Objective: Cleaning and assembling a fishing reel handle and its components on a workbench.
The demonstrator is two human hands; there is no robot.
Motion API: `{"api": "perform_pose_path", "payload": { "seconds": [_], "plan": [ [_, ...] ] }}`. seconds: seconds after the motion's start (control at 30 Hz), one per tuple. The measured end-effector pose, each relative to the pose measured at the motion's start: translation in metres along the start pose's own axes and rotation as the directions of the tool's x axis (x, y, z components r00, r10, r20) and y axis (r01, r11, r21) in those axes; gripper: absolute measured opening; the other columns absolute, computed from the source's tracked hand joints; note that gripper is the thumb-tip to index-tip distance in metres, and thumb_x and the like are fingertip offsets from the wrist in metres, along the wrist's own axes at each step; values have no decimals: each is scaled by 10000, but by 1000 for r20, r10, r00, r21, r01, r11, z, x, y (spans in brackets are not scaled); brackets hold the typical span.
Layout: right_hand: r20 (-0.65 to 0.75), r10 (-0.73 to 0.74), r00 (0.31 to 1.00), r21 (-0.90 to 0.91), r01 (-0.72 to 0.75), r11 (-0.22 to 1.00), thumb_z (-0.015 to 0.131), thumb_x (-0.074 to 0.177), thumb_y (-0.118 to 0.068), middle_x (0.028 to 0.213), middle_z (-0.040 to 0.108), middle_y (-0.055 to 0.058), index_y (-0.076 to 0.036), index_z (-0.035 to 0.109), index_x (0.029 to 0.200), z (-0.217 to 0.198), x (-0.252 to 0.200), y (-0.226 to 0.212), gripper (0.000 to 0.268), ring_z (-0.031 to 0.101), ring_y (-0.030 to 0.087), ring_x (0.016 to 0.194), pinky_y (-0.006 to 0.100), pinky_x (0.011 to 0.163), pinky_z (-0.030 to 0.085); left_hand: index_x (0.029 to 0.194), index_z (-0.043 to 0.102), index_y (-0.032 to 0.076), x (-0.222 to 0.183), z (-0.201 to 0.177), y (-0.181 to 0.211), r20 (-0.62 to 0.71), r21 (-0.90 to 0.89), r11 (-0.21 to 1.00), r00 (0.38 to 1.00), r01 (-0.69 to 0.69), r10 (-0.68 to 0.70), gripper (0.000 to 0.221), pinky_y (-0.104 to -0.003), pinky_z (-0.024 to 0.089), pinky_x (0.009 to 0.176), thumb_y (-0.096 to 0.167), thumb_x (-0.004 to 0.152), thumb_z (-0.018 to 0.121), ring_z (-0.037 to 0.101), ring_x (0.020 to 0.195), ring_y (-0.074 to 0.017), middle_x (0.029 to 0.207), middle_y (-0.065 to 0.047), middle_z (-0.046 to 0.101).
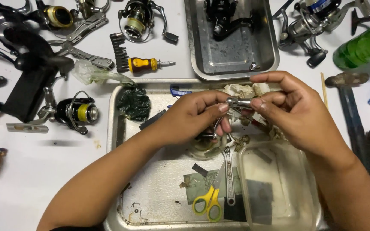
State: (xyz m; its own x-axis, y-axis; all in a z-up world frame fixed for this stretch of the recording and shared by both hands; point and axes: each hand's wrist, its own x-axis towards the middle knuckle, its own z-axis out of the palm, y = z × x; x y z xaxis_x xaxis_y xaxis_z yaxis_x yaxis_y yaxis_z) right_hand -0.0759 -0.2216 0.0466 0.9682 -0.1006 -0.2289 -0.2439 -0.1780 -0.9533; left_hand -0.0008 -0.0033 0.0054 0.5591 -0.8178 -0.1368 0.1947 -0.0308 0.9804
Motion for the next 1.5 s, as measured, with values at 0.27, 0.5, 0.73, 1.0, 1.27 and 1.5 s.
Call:
{"api": "perform_pose_path", "payload": {
  "seconds": [0.27, 0.5, 0.73, 1.0, 1.27, 1.5],
  "plan": [
    [-124, -137, 983, -320, 91, 943, 650, 981, -147, 933, 707, 69, -77, 628, 1336, 5, -6, -20, 363, 678, 144, 893, 278, 841, 570, 1112, 645, 16, 2, 4, -1, -45, -149, 985, 995, 82, -90, 247, -268, 607, 598, 212, 1049, 508, 695, 650, -156, 848, -145, 751],
    [124, -618, 776, -672, 524, 523, 614, 993, 36, 1004, 721, 153, 36, 714, 1248, 17, -31, -12, 275, 691, 215, 850, 302, 736, 542, 1019, 626, 31, 2, 6, -4, -104, -345, 933, 984, 100, -143, 203, -287, 581, 552, 202, 1065, 527, 672, 561, -191, 826, -145, 731],
    [179, -692, 699, -768, 539, 346, 717, 955, 44, 985, 674, 114, -19, 757, 1207, 22, -20, 12, 262, 663, 227, 846, 328, 734, 522, 1087, 650, 58, 6, 15, -7, -216, -192, 977, 967, 93, -134, 253, -227, 558, 574, 283, 996, 577, 715, 639, -127, 905, -136, 796],
    [270, -763, 587, -833, 540, 121, 717, 986, 41, 913, 631, 105, 31, 730, 1287, 35, -6, 14, 301, 586, 227, 751, 351, 661, 502, 1191, 670, 121, -2, 22, 1, -358, -34, 999, 933, 0, -13, 259, -241, 584, 648, 258, 984, 599, 739, 692, -96, 886, -53, 807],
    [263, -790, 553, -735, 646, 207, 668, 978, 124, 1007, 675, 173, 67, 699, 1286, 35, 5, 12, 314, 636, 277, 826, 362, 741, 524, 1173, 650, 70, -2, 17, 1, -353, -3, 991, 928, -133, 123, 254, -270, 639, 724, 241, 1002, 570, 746, 736, -120, 879, -82, 783],
    [289, -790, 540, -759, 633, 155, 701, 965, 109, 1028, 704, 170, 59, 738, 1226, 27, 4, 14, 269, 677, 271, 863, 360, 762, 547, 1223, 661, 131, -6, 18, 7, -325, 142, 987, 938, -75, 118, 288, -251, 604, 755, 275, 1003, 540, 766, 717, -103, 895, -39, 808]
  ]
}}
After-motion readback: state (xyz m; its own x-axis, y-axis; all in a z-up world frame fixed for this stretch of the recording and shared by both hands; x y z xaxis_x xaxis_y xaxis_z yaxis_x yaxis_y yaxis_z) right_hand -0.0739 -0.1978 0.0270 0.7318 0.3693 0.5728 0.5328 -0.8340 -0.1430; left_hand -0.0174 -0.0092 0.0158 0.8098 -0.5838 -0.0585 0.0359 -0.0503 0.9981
